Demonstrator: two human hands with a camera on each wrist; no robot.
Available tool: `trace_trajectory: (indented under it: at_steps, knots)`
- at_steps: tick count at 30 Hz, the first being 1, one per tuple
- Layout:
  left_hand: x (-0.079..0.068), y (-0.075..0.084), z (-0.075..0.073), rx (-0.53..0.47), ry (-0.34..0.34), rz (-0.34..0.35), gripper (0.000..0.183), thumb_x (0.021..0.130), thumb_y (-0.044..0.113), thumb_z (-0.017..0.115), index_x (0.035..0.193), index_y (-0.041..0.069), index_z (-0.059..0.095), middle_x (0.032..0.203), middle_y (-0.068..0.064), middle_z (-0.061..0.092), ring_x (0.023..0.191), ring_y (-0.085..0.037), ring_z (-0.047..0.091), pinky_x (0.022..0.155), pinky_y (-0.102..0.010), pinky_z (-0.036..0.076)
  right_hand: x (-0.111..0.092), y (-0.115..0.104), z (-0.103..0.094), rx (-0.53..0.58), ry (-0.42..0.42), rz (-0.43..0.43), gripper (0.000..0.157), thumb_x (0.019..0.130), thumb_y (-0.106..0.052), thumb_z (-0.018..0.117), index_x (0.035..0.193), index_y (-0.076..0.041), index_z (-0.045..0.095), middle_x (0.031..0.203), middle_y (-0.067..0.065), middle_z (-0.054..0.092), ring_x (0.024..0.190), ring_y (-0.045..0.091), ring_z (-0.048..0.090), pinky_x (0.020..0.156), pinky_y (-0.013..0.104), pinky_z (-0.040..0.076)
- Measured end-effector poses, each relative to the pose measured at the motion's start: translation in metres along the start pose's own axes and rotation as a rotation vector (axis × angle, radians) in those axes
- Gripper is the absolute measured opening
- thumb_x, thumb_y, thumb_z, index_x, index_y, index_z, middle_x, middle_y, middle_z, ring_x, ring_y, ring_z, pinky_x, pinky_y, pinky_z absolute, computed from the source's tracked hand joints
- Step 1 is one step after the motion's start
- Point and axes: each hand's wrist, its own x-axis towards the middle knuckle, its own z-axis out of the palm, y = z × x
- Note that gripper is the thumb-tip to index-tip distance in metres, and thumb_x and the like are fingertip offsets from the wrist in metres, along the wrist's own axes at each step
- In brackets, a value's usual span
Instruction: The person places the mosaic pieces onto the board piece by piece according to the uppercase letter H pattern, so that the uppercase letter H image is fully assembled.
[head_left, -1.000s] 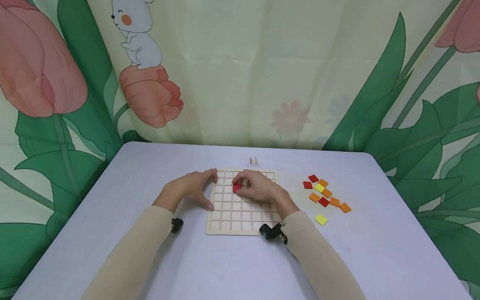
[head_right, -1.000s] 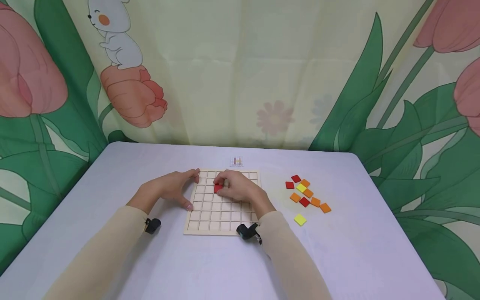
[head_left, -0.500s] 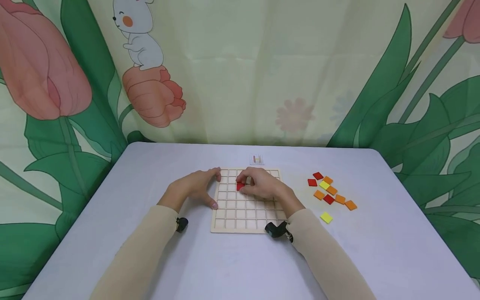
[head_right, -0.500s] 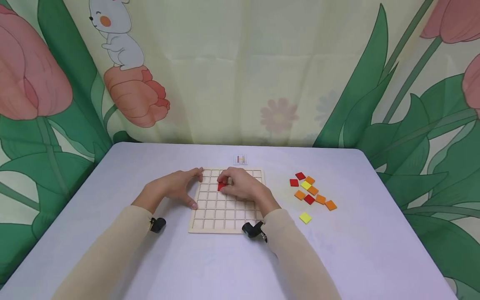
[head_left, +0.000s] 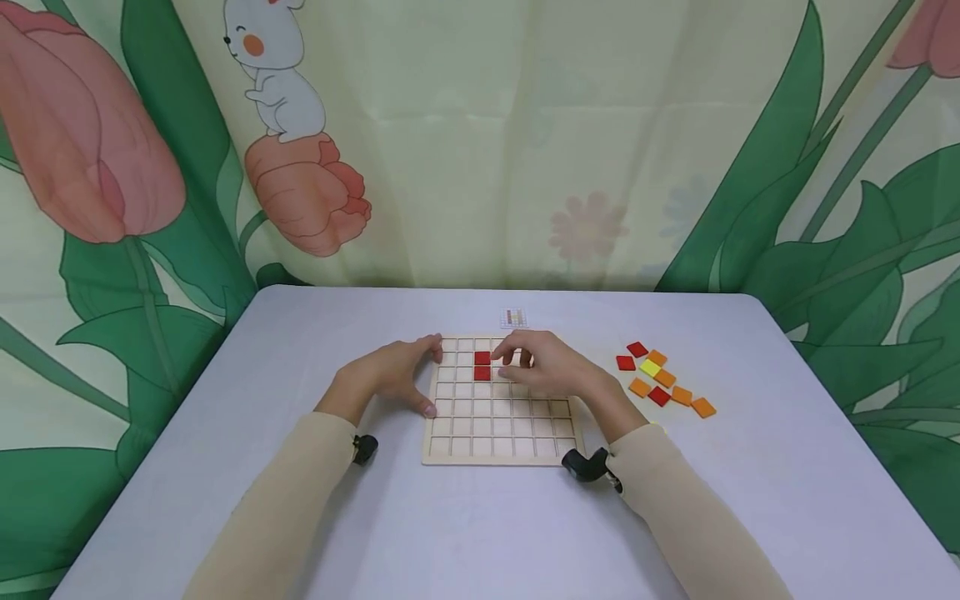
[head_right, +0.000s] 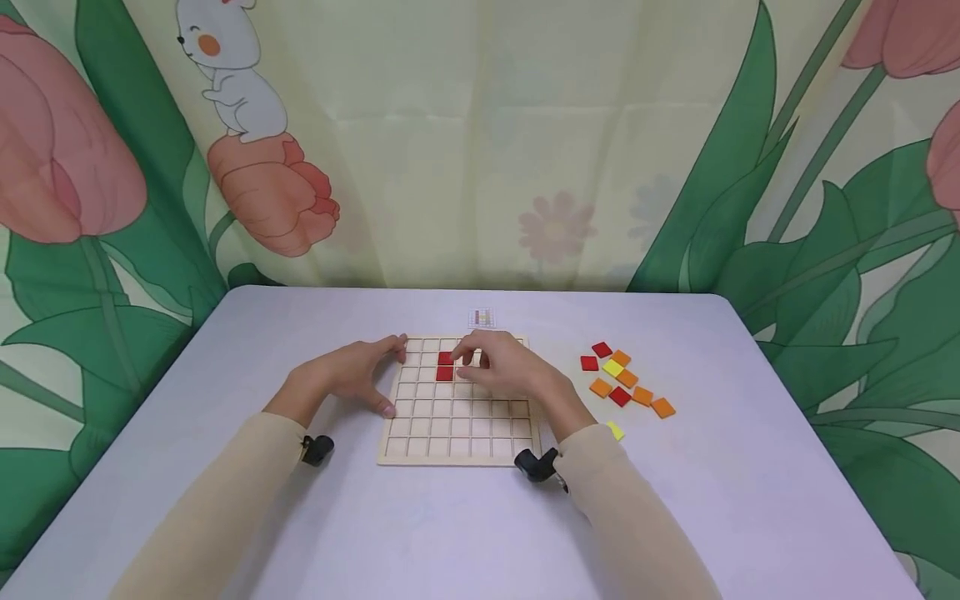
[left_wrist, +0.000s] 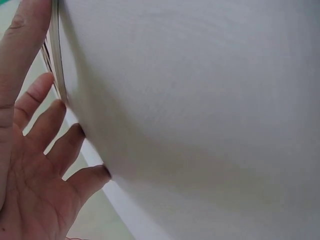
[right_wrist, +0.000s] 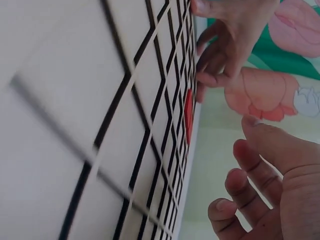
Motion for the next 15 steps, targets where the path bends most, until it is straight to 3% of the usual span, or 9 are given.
trace_trajectory:
  at_steps: [7, 15]
  knots:
    - [0.000, 0.001, -0.007, 0.013, 0.008, -0.004, 0.092, 0.058, 0.050, 0.099, 0.132, 0.030, 0.048, 0.150, -0.006, 0.050, 0.117, -0.023, 0.054, 0.103, -0.045, 0.046, -0.019, 0.007, -0.023, -0.033, 0.031, 0.026, 0.026, 0.096, -0.018, 0.074, 0.120, -0.010, 0.071, 0.104, -0.002, 0.066, 0.080, 0.016, 0.059, 0.072, 0.031, 0.052]
    - [-0.002, 0.003, 0.001, -0.036, 0.003, -0.005, 0.094, 0.058, 0.051, 0.099, 0.134, 0.030, 0.049, 0.157, -0.005, 0.045, 0.125, -0.024, 0.052, 0.109, -0.049, 0.044, -0.056, 0.030, -0.028, -0.046, 0.213, -0.016, 0.020, 0.094, -0.014, 0.077, 0.112, -0.010, 0.074, 0.109, 0.000, 0.065, 0.076, 0.013, 0.057, 0.066, 0.027, 0.051]
